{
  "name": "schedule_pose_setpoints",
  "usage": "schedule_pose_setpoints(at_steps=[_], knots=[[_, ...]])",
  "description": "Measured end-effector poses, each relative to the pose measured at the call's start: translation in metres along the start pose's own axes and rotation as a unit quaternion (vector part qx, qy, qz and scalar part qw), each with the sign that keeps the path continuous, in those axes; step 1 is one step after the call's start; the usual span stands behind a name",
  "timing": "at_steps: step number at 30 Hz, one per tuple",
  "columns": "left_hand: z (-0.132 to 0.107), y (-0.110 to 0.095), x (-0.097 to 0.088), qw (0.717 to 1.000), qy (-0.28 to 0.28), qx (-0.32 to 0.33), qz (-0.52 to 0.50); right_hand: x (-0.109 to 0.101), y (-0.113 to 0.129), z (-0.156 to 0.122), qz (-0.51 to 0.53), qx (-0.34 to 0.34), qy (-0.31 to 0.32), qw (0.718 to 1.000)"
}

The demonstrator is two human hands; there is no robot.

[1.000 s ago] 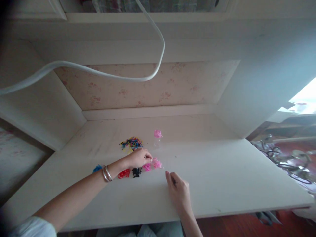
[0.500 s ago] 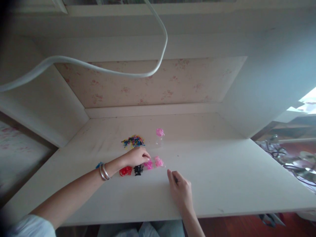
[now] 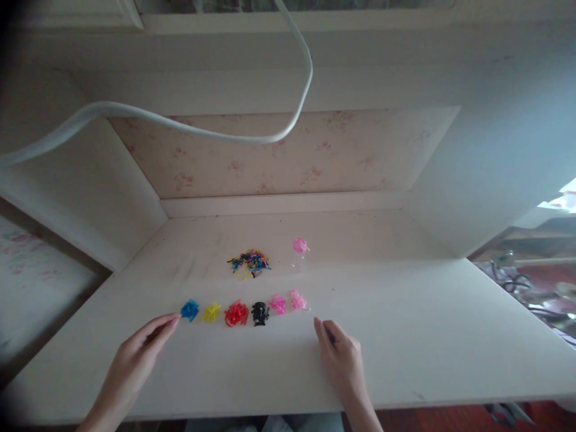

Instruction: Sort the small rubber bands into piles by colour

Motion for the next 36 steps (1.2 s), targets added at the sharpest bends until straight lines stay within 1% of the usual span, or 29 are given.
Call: schedule_pose_setpoints(at_steps=[2, 3, 5, 6, 9, 12, 15, 18, 20, 23, 26, 29, 32, 36], knots=[[-0.017, 0.037, -0.031, 0.995, -0.092, -0.039, 0.003, 0.004, 0.001, 0.0, -0.016, 0.0, 0.007, 1.0], [-0.024, 0.051, -0.041, 0.992, -0.117, -0.056, 0.004, 0.006, 0.002, 0.0, -0.026, -0.002, 0.01, 1.0], [-0.032, 0.068, -0.052, 0.986, -0.146, -0.075, 0.002, 0.009, 0.004, 0.001, -0.049, -0.004, 0.014, 0.999], [-0.034, 0.071, -0.055, 0.985, -0.153, -0.077, 0.002, 0.01, 0.005, 0.001, -0.06, -0.003, 0.015, 0.998], [-0.029, 0.067, -0.056, 0.986, -0.151, -0.065, 0.01, 0.012, 0.008, 0.0, -0.082, 0.007, 0.015, 0.996], [-0.013, 0.059, -0.05, 0.991, -0.12, -0.053, 0.019, 0.013, 0.01, -0.002, -0.09, 0.006, 0.008, 0.996], [-0.004, 0.059, -0.046, 0.993, -0.106, -0.054, 0.013, 0.014, 0.009, -0.002, -0.093, 0.01, 0.003, 0.996], [-0.004, 0.061, -0.045, 0.993, -0.108, -0.042, 0.008, 0.016, 0.008, 0.0, -0.078, 0.015, 0.015, 0.997], [-0.008, 0.06, -0.042, 0.994, -0.106, -0.031, 0.016, 0.019, 0.014, 0.003, -0.057, 0.008, 0.037, 0.998], [-0.011, 0.055, -0.04, 0.994, -0.102, -0.012, 0.033, 0.025, 0.038, 0.009, -0.052, -0.017, 0.082, 0.995], [-0.012, 0.046, -0.038, 0.994, -0.102, 0.017, 0.042, 0.036, 0.075, 0.017, -0.078, -0.054, 0.13, 0.987], [-0.011, 0.042, -0.035, 0.995, -0.091, 0.026, 0.044, 0.048, 0.116, 0.032, -0.113, -0.099, 0.165, 0.975], [-0.01, 0.044, -0.033, 0.995, -0.083, 0.021, 0.041, 0.057, 0.144, 0.055, -0.169, -0.123, 0.169, 0.963], [-0.011, 0.045, -0.033, 0.996, -0.081, 0.014, 0.046, 0.073, 0.157, 0.09, -0.263, -0.118, 0.151, 0.946]])
Point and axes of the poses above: each hand's wrist, its own z-axis towards the middle knuckle, its own x-axis out of the palm, y = z × x, the point moved 10 cm from there along z, towards the middle knuckle, and after that the axes turned 13 degrees about y, right-handed, at the moved point
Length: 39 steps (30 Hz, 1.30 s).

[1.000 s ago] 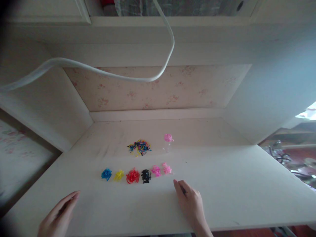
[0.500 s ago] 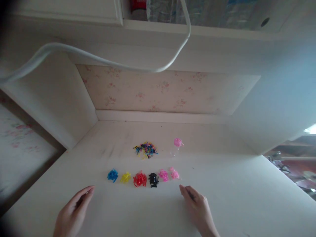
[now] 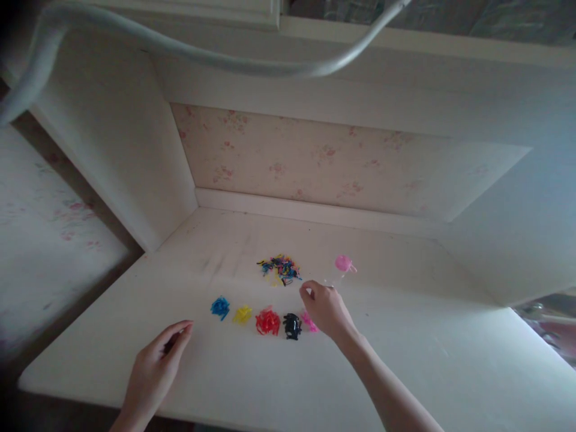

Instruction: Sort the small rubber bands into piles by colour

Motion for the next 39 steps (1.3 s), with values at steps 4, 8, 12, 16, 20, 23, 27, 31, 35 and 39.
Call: schedule_pose_setpoints(at_steps=[4, 8, 12, 16, 20, 23, 27, 31, 35, 39], knots=[[0.001, -0.004, 0.002, 1.0, 0.009, 0.006, 0.006, 0.006, 0.008, 0.032, -0.044, 0.008, 0.004, 0.999], [0.001, -0.005, 0.002, 1.0, 0.009, 0.011, 0.013, 0.006, 0.018, 0.055, -0.091, 0.025, 0.009, 0.995], [0.0, -0.004, 0.001, 1.0, 0.005, 0.011, 0.006, 0.003, 0.023, 0.07, -0.138, 0.047, 0.015, 0.989], [0.002, -0.002, 0.002, 1.0, 0.007, 0.017, 0.01, 0.007, 0.027, 0.082, -0.168, 0.044, 0.031, 0.984], [0.003, -0.002, 0.003, 0.999, 0.005, 0.03, 0.017, 0.01, 0.026, 0.091, -0.183, 0.046, 0.045, 0.981], [0.003, -0.002, 0.003, 0.999, 0.006, 0.031, 0.018, 0.009, 0.025, 0.092, -0.185, 0.045, 0.046, 0.981], [0.005, -0.003, 0.004, 0.999, 0.013, 0.026, 0.027, 0.006, 0.024, 0.089, -0.167, 0.039, 0.038, 0.984], [0.005, -0.002, 0.007, 0.999, 0.024, 0.018, 0.029, 0.004, 0.019, 0.083, -0.13, 0.039, 0.027, 0.99], [0.005, -0.003, 0.006, 0.999, 0.021, 0.021, 0.025, 0.003, 0.013, 0.082, -0.067, 0.026, 0.006, 0.997], [0.005, -0.005, 0.006, 0.999, 0.02, 0.028, 0.034, 0.005, 0.001, 0.082, 0.01, 0.019, -0.02, 1.0]])
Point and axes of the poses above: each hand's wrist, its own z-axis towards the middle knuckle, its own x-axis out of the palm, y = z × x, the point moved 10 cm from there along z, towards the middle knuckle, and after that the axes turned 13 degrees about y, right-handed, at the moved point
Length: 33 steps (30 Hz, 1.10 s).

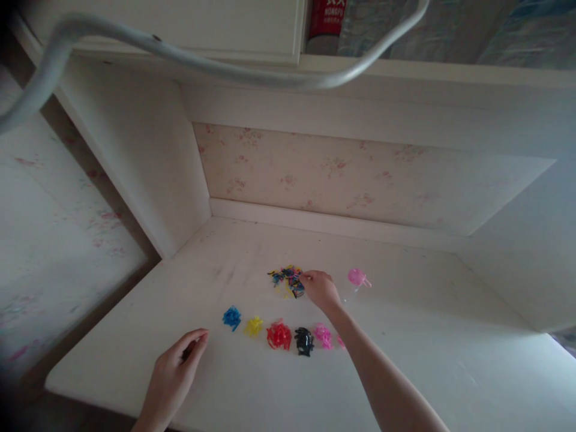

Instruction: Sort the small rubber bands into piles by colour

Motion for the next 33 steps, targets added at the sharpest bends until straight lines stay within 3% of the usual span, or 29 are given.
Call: schedule_pose_setpoints(at_steps=[7, 12, 18, 23, 28, 33], knots=[[0.0, 0.001, 0.002, 1.0, 0.004, -0.002, 0.014, -0.002, -0.009, -0.013, 0.087, -0.017, -0.036, 0.995], [-0.001, 0.0, 0.001, 1.0, -0.006, 0.006, 0.016, -0.015, -0.013, -0.044, 0.121, -0.022, -0.063, 0.99], [-0.002, 0.0, 0.001, 0.999, -0.013, 0.03, 0.041, -0.035, -0.064, -0.109, 0.127, 0.018, -0.108, 0.986], [-0.002, 0.0, 0.002, 0.998, -0.013, 0.034, 0.056, -0.045, -0.109, -0.157, 0.056, 0.046, -0.153, 0.986], [-0.002, 0.0, 0.002, 0.999, -0.007, 0.012, 0.051, -0.034, -0.135, -0.172, 0.026, 0.058, -0.153, 0.986], [-0.002, -0.002, 0.004, 0.998, -0.002, 0.011, 0.054, -0.021, -0.136, -0.17, 0.023, 0.05, -0.134, 0.989]])
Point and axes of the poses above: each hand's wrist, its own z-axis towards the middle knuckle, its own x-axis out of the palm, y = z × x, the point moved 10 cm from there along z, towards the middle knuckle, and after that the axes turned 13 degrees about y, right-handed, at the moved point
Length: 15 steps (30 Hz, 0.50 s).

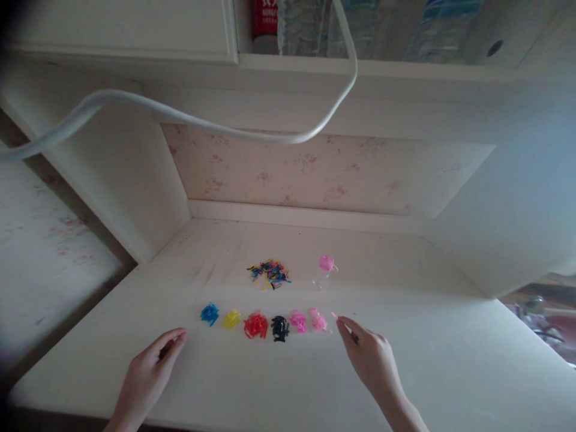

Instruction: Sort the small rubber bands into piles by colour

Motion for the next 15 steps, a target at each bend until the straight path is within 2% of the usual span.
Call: schedule_pose_setpoints(at_steps=[5, 11, 15], knots=[[0.001, 0.002, 0.0, 1.0, -0.005, -0.01, 0.027, 0.015, 0.006, 0.005, 0.019, -0.018, 0.034, 0.999], [0.001, 0.004, 0.002, 0.999, -0.004, -0.015, 0.051, 0.032, -0.002, 0.006, 0.065, -0.01, 0.051, 0.996], [0.001, 0.001, 0.001, 0.998, -0.013, -0.013, 0.066, 0.035, -0.01, 0.001, 0.095, -0.003, 0.022, 0.995]])
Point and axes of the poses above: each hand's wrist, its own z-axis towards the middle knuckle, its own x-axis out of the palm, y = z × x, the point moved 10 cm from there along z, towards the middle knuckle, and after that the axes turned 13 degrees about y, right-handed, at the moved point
